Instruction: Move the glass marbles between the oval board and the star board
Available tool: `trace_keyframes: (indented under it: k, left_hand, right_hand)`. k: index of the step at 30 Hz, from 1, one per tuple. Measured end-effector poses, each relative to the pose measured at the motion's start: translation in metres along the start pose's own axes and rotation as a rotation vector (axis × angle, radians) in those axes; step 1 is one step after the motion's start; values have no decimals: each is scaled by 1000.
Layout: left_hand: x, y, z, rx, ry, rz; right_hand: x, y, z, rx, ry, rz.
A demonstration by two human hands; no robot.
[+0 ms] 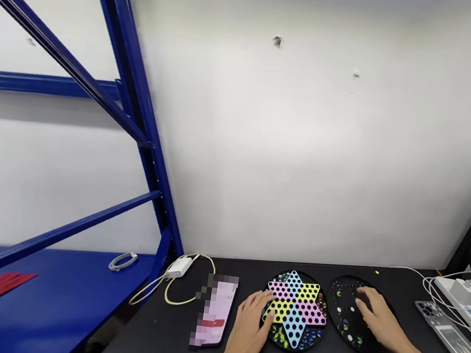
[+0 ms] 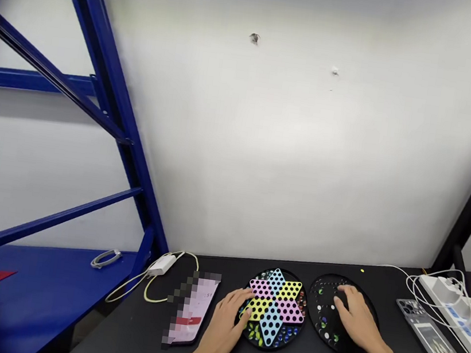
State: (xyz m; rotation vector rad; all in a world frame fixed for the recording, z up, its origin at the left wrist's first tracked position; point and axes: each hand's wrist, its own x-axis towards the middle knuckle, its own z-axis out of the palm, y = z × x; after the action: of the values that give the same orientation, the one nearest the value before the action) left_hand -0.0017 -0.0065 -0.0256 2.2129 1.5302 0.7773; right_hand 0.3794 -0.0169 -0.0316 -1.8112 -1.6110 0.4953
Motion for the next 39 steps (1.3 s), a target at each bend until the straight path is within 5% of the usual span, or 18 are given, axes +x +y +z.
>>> trace_keyframes:
  k: [8,18,26,30,36,39]
  left_hand:
    - [0,-1,-1,-3,-19,-28]
    - [0,-3,1,1,-17,-25]
    - [-1,-5,2,1,-31,-28]
    - [-1,-4,0,5,-34,-24]
    - [0,-2,0,15,-16,-12]
    - [0,-4,1,6,-16,-13]
  right_hand:
    - [-50,-3,37,-219,65,-212]
    - [-28,12,10,-228,124,-96]
    - [-27,30,21,-75,86,-120]
    - [-23,23,11,246,108,19]
    - [-13,4,-27,1189,113,392]
    - [-9,6,-34,1316,21,480]
